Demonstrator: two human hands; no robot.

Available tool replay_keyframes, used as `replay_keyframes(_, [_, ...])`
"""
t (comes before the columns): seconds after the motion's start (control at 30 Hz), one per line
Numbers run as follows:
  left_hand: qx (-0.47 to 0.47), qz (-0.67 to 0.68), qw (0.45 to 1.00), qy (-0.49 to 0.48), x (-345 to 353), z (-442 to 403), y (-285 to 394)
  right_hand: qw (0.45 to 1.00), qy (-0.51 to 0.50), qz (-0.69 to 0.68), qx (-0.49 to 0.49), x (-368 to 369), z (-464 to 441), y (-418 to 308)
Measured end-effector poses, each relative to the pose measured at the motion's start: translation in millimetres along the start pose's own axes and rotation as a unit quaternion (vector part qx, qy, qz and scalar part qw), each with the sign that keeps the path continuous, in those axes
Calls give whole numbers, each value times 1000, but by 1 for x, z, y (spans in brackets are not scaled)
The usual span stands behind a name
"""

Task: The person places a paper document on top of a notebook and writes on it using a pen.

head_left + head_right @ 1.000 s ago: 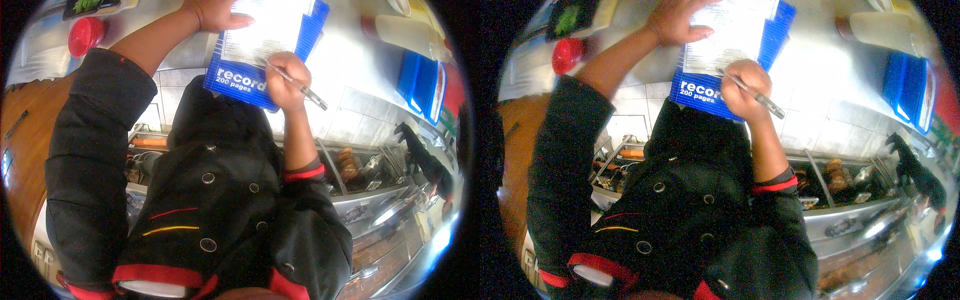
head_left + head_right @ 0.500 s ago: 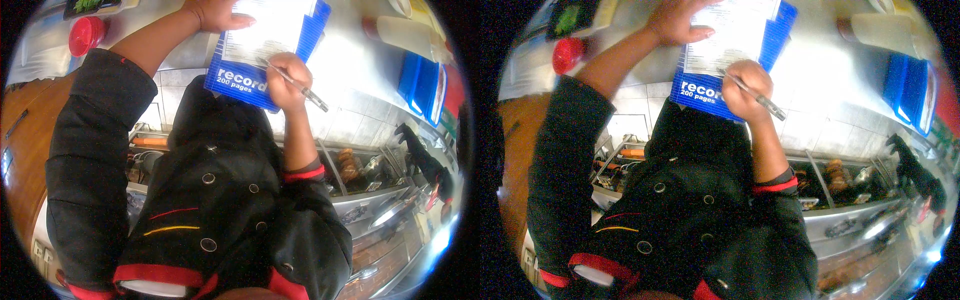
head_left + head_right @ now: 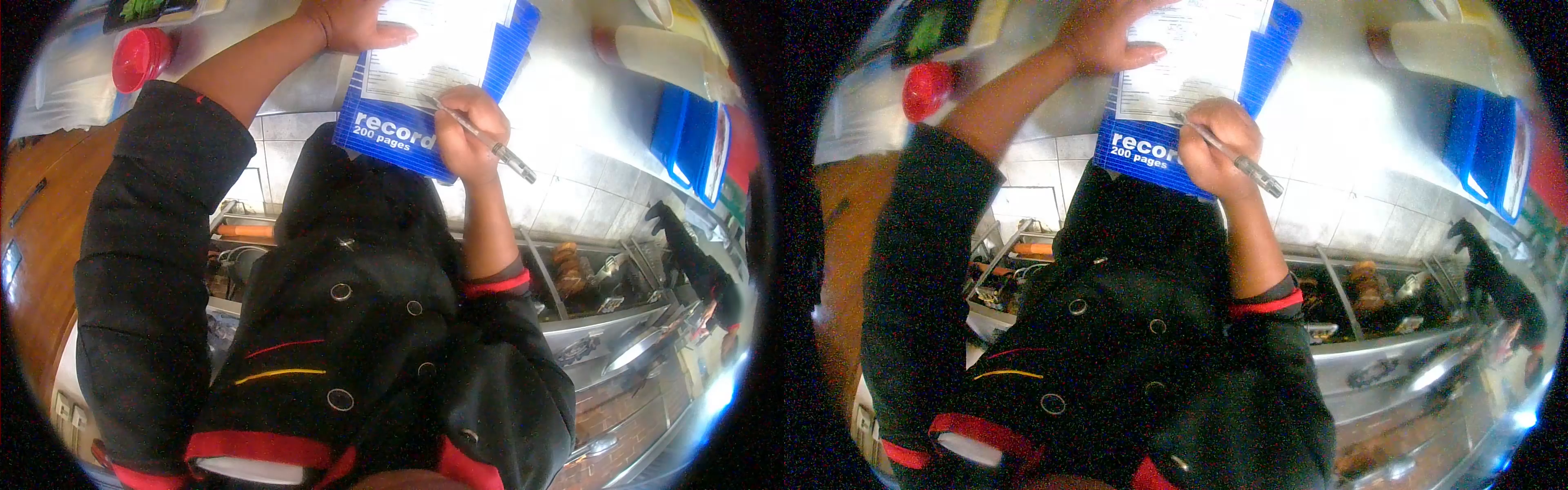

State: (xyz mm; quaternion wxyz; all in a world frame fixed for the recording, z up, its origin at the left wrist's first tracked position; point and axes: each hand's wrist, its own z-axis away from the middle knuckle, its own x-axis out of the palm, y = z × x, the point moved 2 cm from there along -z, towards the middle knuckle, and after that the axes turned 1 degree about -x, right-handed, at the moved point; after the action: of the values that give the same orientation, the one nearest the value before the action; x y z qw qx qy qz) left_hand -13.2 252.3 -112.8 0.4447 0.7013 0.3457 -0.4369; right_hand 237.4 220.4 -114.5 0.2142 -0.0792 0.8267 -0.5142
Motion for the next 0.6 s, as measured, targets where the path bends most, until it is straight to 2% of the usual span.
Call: replay_keyframes(0.6, [9, 7, 1000, 7, 1, 0, -1, 1000, -4, 17, -9, 0, 2, 3])
